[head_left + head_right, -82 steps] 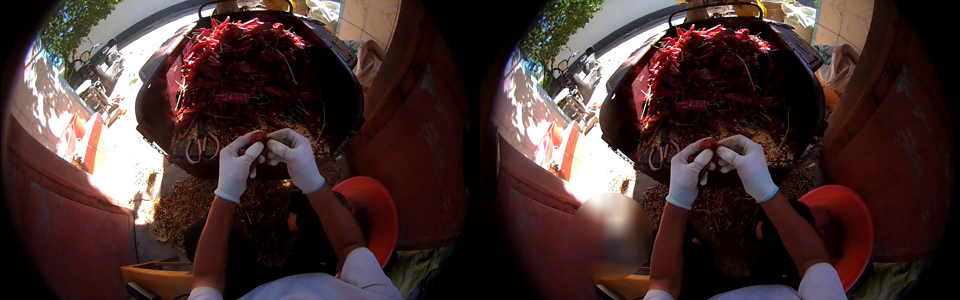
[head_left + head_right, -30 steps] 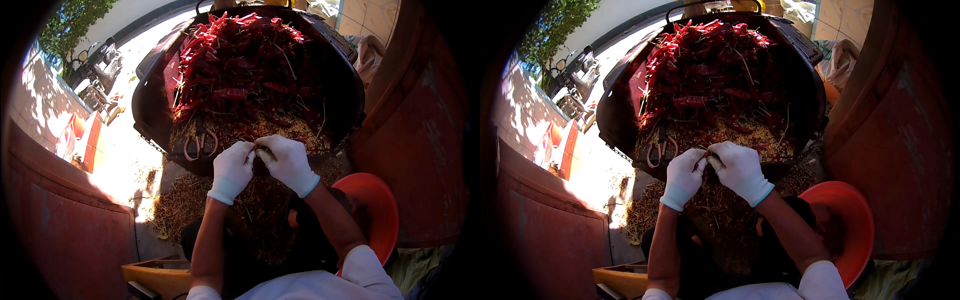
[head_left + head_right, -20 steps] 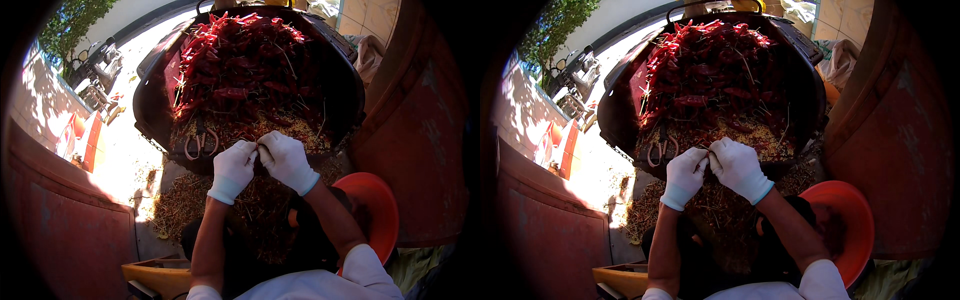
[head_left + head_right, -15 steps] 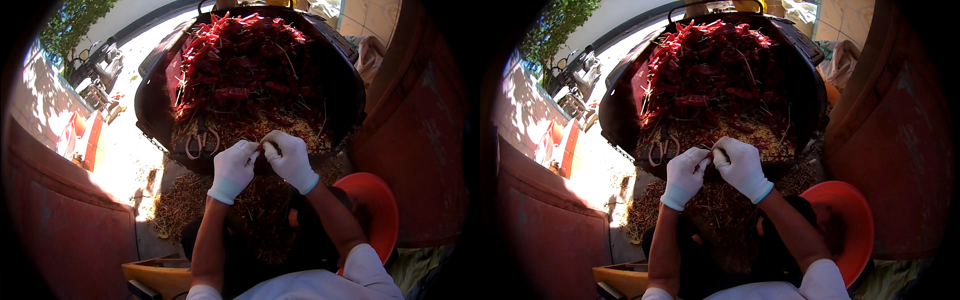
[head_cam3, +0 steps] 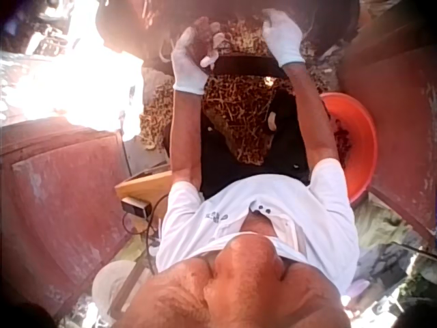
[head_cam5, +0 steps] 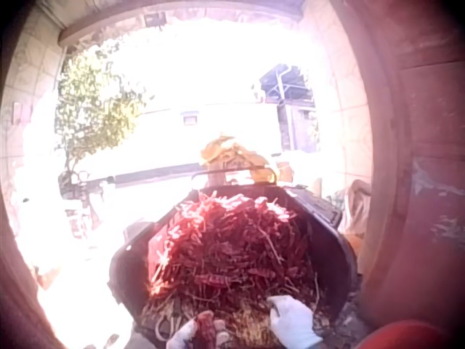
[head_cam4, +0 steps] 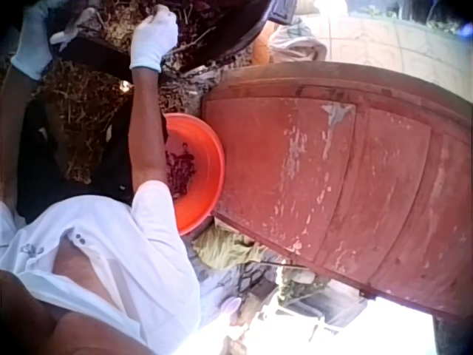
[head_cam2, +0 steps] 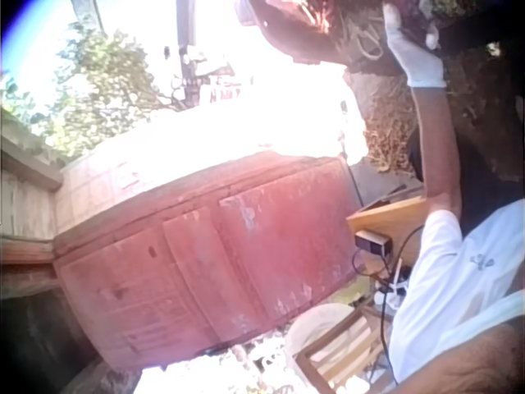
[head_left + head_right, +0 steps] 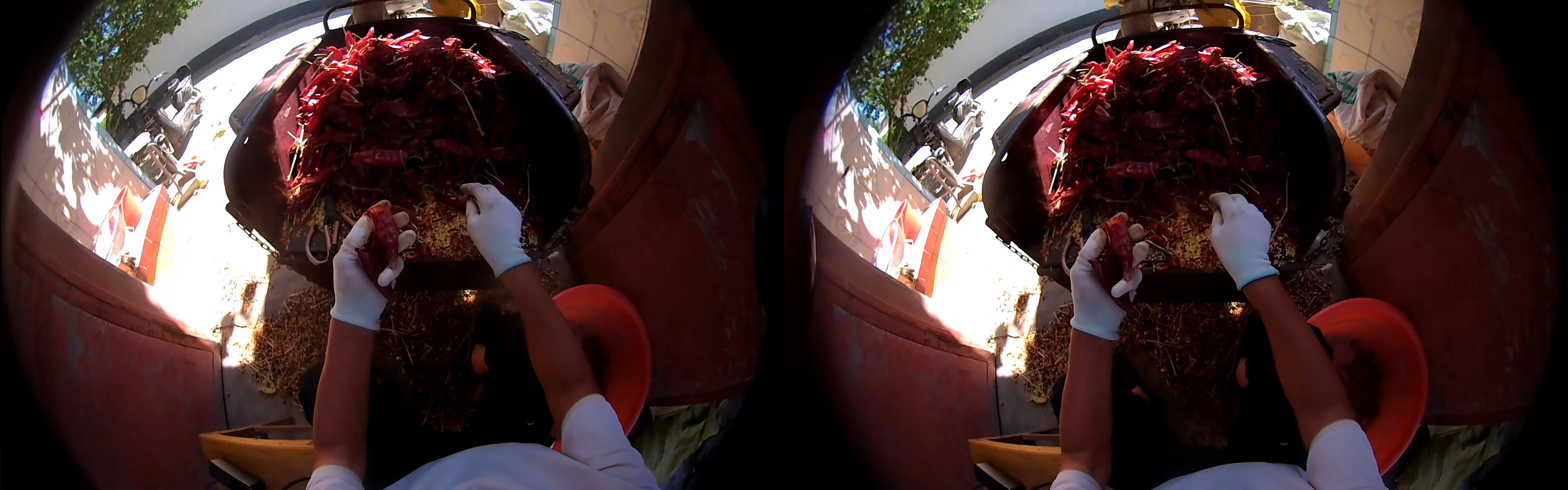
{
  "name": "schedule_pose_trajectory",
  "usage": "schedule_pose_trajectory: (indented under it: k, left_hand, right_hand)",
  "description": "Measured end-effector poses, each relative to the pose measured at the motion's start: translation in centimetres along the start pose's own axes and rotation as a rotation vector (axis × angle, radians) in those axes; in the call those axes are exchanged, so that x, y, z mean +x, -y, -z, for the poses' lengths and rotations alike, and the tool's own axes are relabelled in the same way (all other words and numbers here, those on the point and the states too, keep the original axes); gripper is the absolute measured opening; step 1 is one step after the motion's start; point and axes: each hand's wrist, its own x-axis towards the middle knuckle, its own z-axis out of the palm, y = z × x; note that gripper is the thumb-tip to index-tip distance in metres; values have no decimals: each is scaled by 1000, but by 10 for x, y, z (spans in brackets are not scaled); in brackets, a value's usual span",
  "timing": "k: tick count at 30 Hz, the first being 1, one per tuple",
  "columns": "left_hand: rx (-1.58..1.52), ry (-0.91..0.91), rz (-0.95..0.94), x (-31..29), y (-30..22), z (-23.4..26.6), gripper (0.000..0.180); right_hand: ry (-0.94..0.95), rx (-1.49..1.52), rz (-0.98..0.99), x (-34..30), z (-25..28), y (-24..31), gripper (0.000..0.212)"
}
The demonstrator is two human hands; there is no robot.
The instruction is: The person removes stems and seeds from dried red peppers using a knife and their hands, then places the cleaned peppers into a plastic bowl.
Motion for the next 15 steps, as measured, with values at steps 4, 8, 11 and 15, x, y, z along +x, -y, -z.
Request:
schedule_pose_trajectory:
  k: [4, 8, 11, 15]
  left_hand:
    - [149, -44, -77, -1, 2, 8, 32]
    - [377, -174, -120, -2, 3, -8, 38]
    - [453, -88, -137, -2, 3, -8, 46]
    - [458, -85, -132, -1, 2, -8, 48]
  right_hand:
    - [93, -255, 51, 7, -18, 2, 23]
    - [233, -324, -32, 12, -22, -6, 24]
    - [211, -174, -126, 11, -18, -10, 26]
    - [184, 100, -341, 14, 3, 4, 23]
